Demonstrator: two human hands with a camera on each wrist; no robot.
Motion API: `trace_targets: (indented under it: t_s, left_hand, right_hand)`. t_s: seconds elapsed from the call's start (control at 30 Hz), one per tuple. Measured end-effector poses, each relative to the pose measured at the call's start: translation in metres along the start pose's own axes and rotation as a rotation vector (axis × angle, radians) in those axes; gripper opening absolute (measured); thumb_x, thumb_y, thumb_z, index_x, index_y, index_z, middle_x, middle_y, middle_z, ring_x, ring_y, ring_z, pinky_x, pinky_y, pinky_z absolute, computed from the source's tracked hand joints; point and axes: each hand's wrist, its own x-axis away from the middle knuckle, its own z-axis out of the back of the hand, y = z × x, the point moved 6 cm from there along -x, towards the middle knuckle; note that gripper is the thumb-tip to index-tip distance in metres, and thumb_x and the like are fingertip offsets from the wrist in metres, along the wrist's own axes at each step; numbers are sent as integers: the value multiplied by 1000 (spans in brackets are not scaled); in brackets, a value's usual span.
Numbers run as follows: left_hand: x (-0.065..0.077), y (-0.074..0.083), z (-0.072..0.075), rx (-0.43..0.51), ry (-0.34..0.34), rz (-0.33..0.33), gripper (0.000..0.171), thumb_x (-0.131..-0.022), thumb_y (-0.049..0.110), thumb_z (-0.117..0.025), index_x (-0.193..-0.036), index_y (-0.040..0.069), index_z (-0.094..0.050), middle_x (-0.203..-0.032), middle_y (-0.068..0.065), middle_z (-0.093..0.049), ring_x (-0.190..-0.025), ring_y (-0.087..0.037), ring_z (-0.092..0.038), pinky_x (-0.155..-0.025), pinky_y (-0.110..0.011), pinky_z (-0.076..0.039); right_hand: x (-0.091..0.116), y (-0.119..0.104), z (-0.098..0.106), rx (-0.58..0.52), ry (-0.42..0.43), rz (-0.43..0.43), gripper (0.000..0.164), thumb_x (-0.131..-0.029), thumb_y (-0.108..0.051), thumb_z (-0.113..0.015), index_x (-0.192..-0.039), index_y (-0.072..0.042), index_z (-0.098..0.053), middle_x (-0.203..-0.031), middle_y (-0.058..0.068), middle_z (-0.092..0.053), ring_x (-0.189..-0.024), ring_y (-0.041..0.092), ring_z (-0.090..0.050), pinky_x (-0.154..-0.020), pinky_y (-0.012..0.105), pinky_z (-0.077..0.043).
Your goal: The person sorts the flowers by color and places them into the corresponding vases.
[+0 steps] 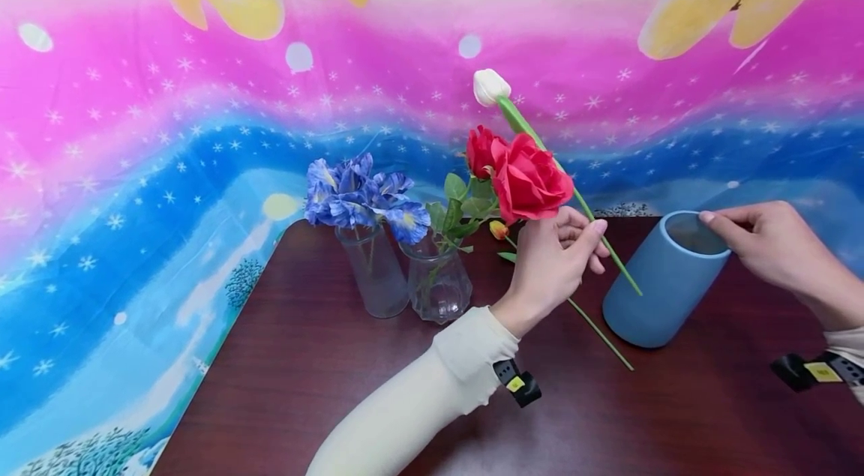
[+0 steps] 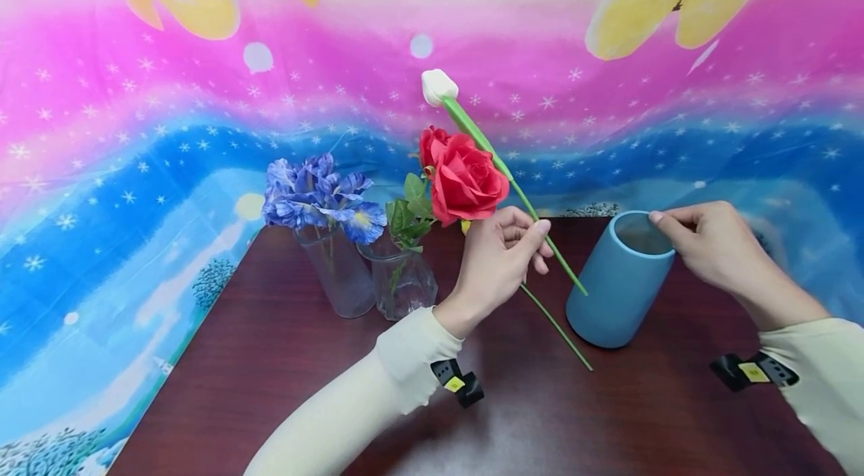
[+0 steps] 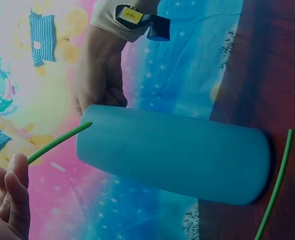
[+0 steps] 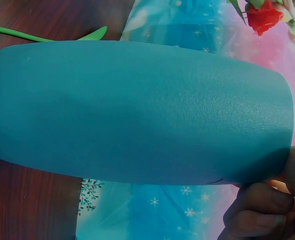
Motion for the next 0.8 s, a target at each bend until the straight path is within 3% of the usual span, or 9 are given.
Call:
trace_targets:
  t_s: [0.1, 0.23, 0.33, 0.47, 0.57, 0.67, 0.8]
  left_hand:
    - [-6, 2, -1, 26, 12, 0, 18, -98, 17, -66, -98, 0, -62, -84, -17, -74, -56, 3, -64, -53, -25, -56]
    - [-14, 6, -2, 44, 31, -13, 16, -98, 13, -66, -99, -2, -62, -86, -20, -74, -55, 3, -63, -63, -23, -60]
    - [-19, 9, -3, 43, 46, -22, 16, -98, 12, -66, -100, -3, -62, -87, -21, -75, -54, 3, -62, -67, -20, -59]
    - [-26, 13, -4, 20, 48, -12, 18, -100, 16, -63, -101, -2, -62, -90, -18, -76, -53, 3, -61, -54, -16, -49]
    - [-31, 15, -7, 7, 33, -7, 20, -101, 20, -62, -101, 0, -62, -93, -16, -77, -54, 2, -62, -53, -16, -45]
    - [-37, 18, -9, 7, 11, -26, 21, -102, 21, -60, -101, 0, -62, -95, -16, -77, -55, 1, -63, -61, -15, -51]
    - [-42, 21, -13, 21, -5, -54, 21, -102, 19, -59, -100, -2, -62, -95, -18, -76, -54, -1, -62, -60, -17, -53]
  right_hand:
    - [0, 0, -1, 2, 3, 1, 50, -108, -30, -47, -66, -5, -56, -55, -3, -25, -46, 18, -24, -48, 34, -22]
    - [0, 0, -1, 8, 2, -2, 54, -108, -31, -46, -60, -7, -44, -55, -4, -23, -46, 17, -23, -47, 35, -22]
    - [1, 0, 0, 14, 8, -1, 54, -108, -30, -46, -60, -7, -44, -55, -4, -23, -46, 17, -23, -47, 34, -22]
    - [1, -1, 0, 14, 10, 0, 54, -108, -30, -47, -60, -7, -46, -55, -4, -24, -46, 16, -24, -47, 34, -22]
    - [1, -1, 0, 9, 6, -5, 54, -108, -31, -47, -60, -6, -43, -55, -4, -24, -46, 16, -24, -47, 34, -22]
    - [1, -1, 0, 4, -1, -15, 55, -108, -31, -46, -60, -6, -40, -55, -4, -24, -46, 17, -24, -47, 35, -22]
    - [1, -1, 0, -2, -1, -13, 55, -108, -31, -46, -60, -6, -39, -55, -4, -24, -45, 18, -24, -47, 35, -22]
